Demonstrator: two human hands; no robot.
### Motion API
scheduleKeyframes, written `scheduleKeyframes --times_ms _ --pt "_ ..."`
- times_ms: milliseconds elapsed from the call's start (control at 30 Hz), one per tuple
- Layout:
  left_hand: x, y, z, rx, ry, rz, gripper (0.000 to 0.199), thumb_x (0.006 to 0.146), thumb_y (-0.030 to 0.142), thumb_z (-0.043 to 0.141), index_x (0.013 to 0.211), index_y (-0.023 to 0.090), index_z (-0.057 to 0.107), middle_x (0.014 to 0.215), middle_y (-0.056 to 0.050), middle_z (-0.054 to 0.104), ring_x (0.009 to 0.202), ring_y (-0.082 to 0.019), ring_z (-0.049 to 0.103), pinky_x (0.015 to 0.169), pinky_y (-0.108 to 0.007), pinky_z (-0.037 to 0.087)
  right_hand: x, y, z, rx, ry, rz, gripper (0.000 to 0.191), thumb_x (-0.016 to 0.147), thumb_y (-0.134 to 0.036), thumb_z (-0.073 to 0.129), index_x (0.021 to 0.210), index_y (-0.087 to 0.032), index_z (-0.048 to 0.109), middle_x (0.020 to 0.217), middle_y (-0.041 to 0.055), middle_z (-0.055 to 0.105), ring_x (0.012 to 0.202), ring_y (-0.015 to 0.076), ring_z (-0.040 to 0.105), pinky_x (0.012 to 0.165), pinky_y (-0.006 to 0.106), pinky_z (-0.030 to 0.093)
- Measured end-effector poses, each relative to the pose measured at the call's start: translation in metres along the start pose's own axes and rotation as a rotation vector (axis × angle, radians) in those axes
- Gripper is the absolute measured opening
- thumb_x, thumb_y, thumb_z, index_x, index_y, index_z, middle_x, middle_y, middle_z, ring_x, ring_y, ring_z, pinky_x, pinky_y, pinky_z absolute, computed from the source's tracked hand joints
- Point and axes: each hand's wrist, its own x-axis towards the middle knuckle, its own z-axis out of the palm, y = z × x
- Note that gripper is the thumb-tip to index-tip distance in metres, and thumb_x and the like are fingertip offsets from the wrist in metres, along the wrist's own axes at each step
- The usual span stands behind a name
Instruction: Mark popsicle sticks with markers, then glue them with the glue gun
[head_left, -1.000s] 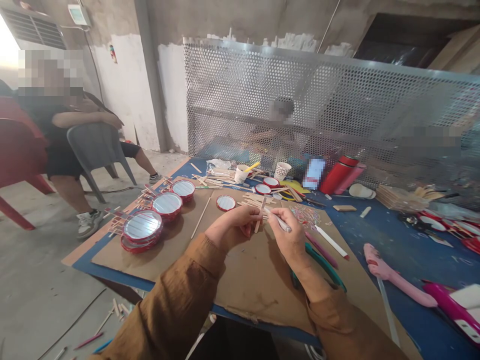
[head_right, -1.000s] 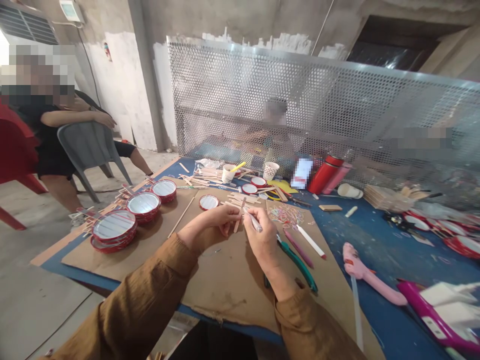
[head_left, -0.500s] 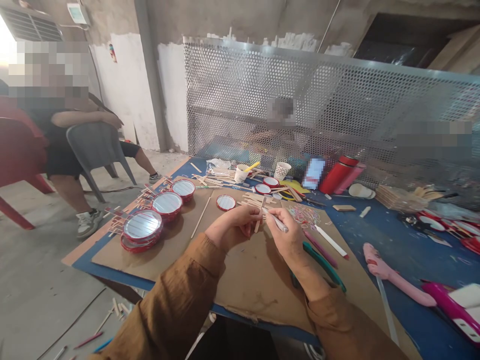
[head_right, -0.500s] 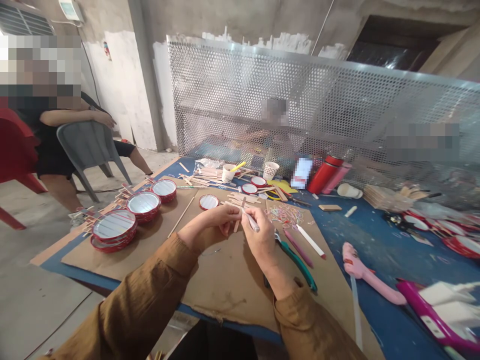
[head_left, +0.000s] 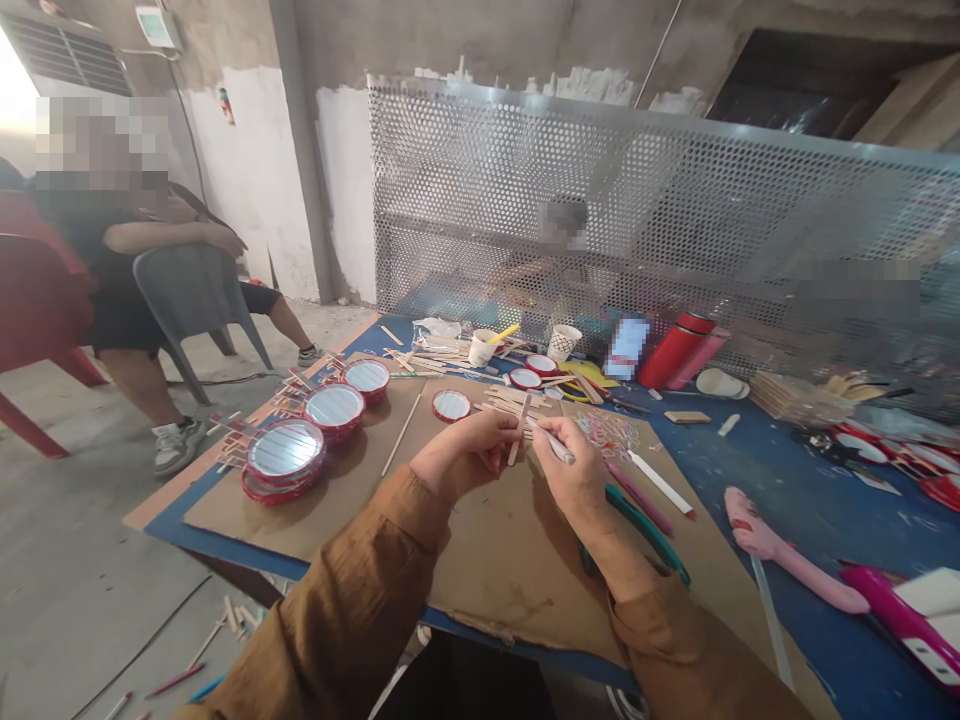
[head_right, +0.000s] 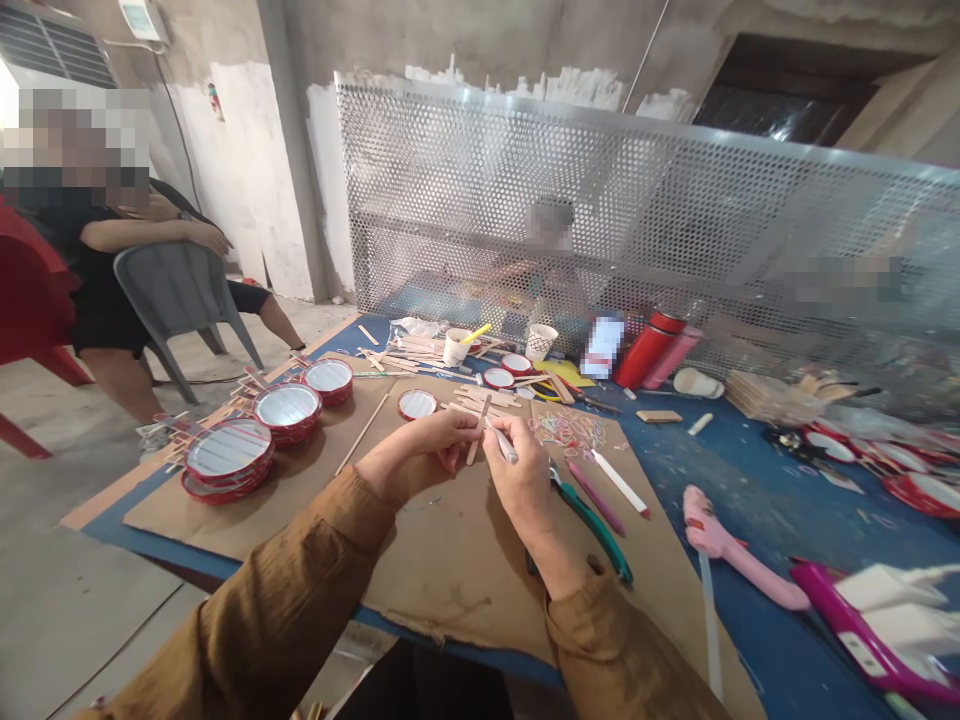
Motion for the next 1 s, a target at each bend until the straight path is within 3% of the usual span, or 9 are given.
scheduleKeyframes --times_ms 433,733,1000 --pt "0.0016 -0.0024 -0.0005 -0.016 -0.006 0.018 0.025 0.094 0.034 0.050 0.075 0.017 0.050 0.054 0.003 0.057 0.041 -0.012 0.056 0.046 -0.022 0.045 0.0004 0.0012 0.0013 0.015 -0.015 -0.003 0.015 0.085 -0.037 0.057 0.085 -0.023 0.064 0.079 0.0041 0.075 0.071 0.0193 0.069 0.066 0.028 0.051" --pt "0.0014 -0.0009 0.0000 -0.033 -0.008 0.006 0.035 0.090 0.047 0.059 0.076 0.016 0.052 0.052 0.002 0.056 0.042 -0.012 0.057 0.045 -0.021 0.045 -0.0008 0.0017 -0.0004 0.009 0.002 0.022 0.017 0.084 -0.038 0.057 0.084 -0.022 0.063 0.077 0.0037 0.074 0.070 0.0180 0.069 0.065 0.027 0.051" --pt "0.0004 0.0026 -0.0002 0.007 -0.016 -0.017 0.027 0.095 0.036 0.050 0.077 0.016 0.051 0.052 0.003 0.055 0.042 -0.010 0.056 0.047 -0.020 0.046 -0.0007 0.0012 0.0001 0.021 -0.008 0.018 0.017 0.084 -0.038 0.058 0.086 -0.022 0.064 0.076 0.0038 0.074 0.069 0.0179 0.069 0.065 0.027 0.052"
